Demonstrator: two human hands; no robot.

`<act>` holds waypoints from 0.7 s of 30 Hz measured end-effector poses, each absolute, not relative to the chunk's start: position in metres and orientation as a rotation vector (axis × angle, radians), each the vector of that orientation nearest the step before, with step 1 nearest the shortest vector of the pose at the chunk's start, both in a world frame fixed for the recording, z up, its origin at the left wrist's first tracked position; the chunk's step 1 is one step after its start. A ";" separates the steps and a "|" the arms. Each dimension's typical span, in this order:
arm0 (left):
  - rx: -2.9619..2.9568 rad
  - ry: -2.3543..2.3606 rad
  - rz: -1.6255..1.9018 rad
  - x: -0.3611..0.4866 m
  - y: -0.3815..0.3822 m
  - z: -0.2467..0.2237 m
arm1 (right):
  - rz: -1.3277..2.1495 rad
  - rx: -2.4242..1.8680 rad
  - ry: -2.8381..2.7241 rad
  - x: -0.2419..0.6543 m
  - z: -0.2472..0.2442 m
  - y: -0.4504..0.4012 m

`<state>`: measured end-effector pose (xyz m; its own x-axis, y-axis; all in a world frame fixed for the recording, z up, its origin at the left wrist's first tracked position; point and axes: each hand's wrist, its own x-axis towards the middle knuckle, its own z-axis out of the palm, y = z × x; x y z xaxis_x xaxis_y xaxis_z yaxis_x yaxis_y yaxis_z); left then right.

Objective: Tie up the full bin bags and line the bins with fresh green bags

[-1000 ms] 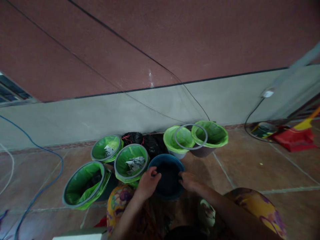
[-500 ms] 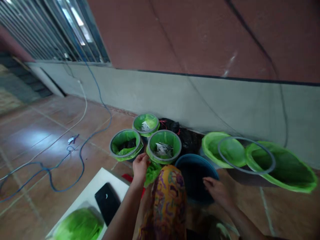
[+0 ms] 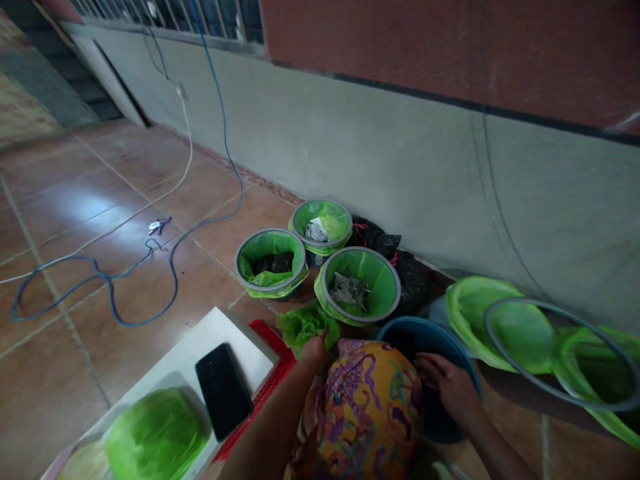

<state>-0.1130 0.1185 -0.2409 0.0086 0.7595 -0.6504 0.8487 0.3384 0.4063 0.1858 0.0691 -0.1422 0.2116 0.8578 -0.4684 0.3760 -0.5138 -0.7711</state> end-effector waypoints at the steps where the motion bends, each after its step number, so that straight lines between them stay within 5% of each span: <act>1: 1.435 1.769 -0.133 -0.111 0.120 -0.245 | 1.287 -1.996 -1.132 0.185 -0.142 0.068; 11: 1.326 2.013 0.160 -0.125 0.129 -0.234 | 1.218 -1.850 -1.341 0.148 -0.105 0.138; 16: 1.255 1.998 0.484 -0.125 0.119 -0.213 | 1.466 -1.456 -2.201 0.058 -0.086 0.202; 21: 1.161 1.882 0.635 -0.123 0.119 -0.195 | 1.229 -1.194 -3.039 -0.016 -0.105 0.220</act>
